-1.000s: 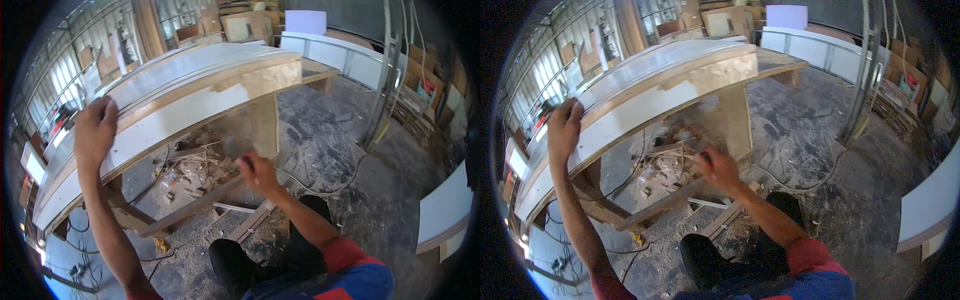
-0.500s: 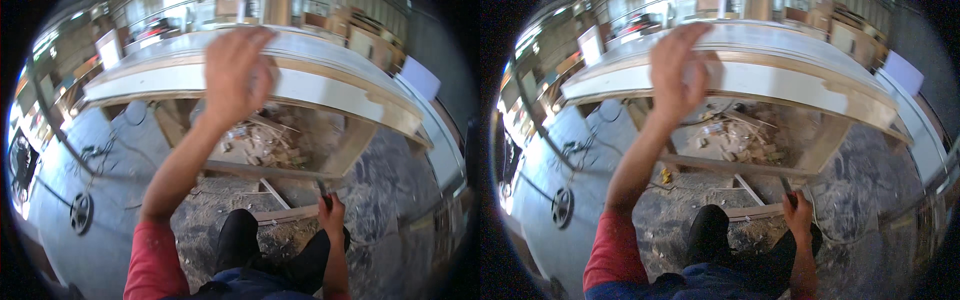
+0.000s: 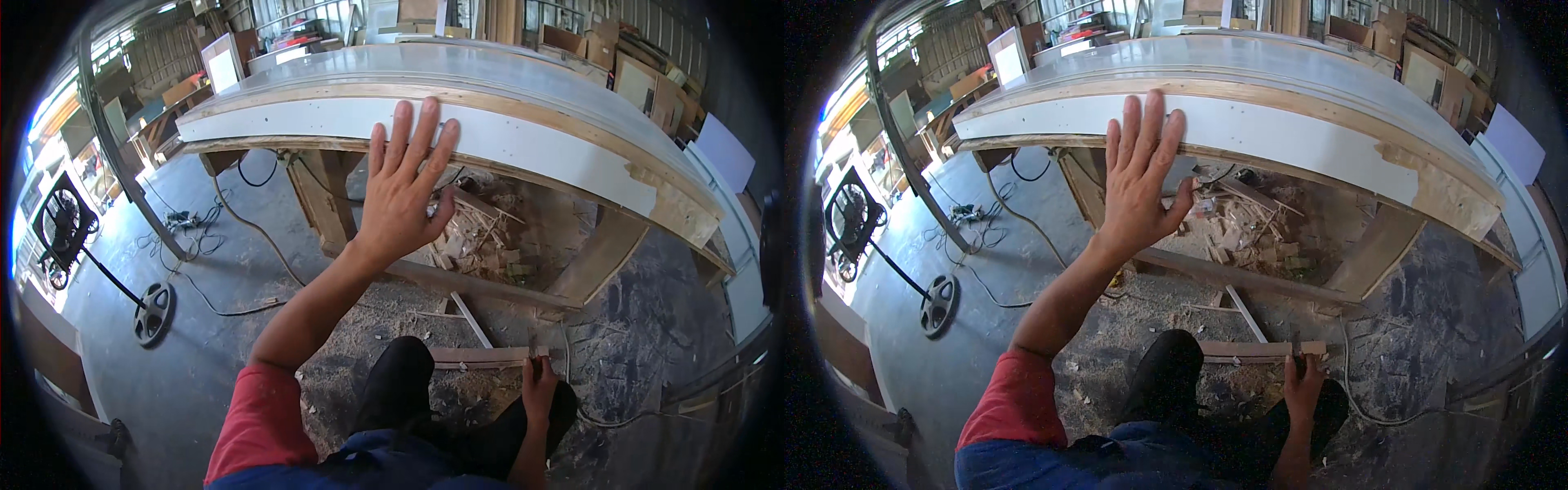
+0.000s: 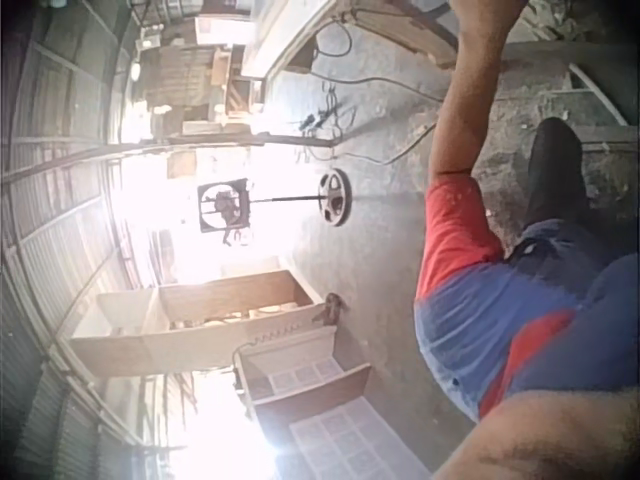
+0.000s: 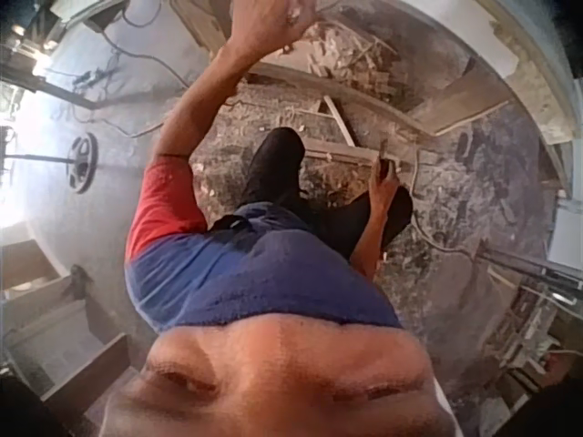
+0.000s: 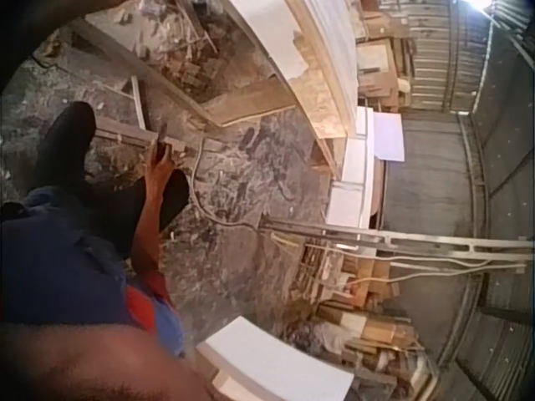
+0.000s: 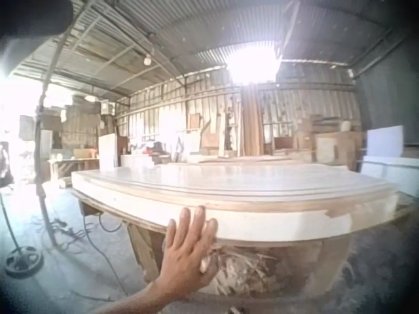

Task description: The person uses a utility knife to scrape and trim the edges of a white wood panel on a workbench, removing excess material.

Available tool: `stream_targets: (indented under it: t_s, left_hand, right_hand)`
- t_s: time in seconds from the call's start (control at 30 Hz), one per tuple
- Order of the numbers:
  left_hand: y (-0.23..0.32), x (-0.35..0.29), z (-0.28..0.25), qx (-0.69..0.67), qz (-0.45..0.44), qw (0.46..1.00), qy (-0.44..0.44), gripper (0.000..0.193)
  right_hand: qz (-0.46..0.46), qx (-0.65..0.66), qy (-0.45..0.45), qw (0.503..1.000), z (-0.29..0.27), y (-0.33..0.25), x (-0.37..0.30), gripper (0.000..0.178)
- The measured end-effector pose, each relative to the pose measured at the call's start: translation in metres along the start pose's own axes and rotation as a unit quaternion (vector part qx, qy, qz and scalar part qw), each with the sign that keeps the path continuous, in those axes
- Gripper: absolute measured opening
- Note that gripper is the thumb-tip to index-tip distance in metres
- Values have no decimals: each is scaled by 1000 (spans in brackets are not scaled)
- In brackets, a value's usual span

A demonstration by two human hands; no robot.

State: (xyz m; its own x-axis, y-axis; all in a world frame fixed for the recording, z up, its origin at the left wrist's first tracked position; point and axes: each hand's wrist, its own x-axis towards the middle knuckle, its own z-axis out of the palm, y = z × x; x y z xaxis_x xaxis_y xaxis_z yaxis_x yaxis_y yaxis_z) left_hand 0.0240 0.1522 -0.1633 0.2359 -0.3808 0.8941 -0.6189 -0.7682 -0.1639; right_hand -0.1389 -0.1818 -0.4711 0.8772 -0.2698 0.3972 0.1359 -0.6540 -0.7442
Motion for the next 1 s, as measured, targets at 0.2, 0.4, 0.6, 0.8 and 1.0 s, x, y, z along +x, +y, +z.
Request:
stream_targets:
  t_s: [0.2,0.4,0.6,0.8,1.0]
  left_hand:
    - [3,-9,-6,21,-9,1000,-6,91]
    - [-33,21,-32,-45,16,984,172,43]
    - [-147,98,-70,-31,-120,984,130,37]
    - [-177,117,-44,-152,-176,955,-185,54]
    - [-199,113,-50,-202,-168,932,-251,57]
  right_hand:
    - [117,86,-65,987,-14,-39,7,45]
    - [15,54,65,996,-1,-15,2,38]
    - [49,25,2,998,-16,-41,3,36]
    - [9,-8,51,999,-26,-53,9,36]
    - [31,55,31,998,-54,-105,43,29]
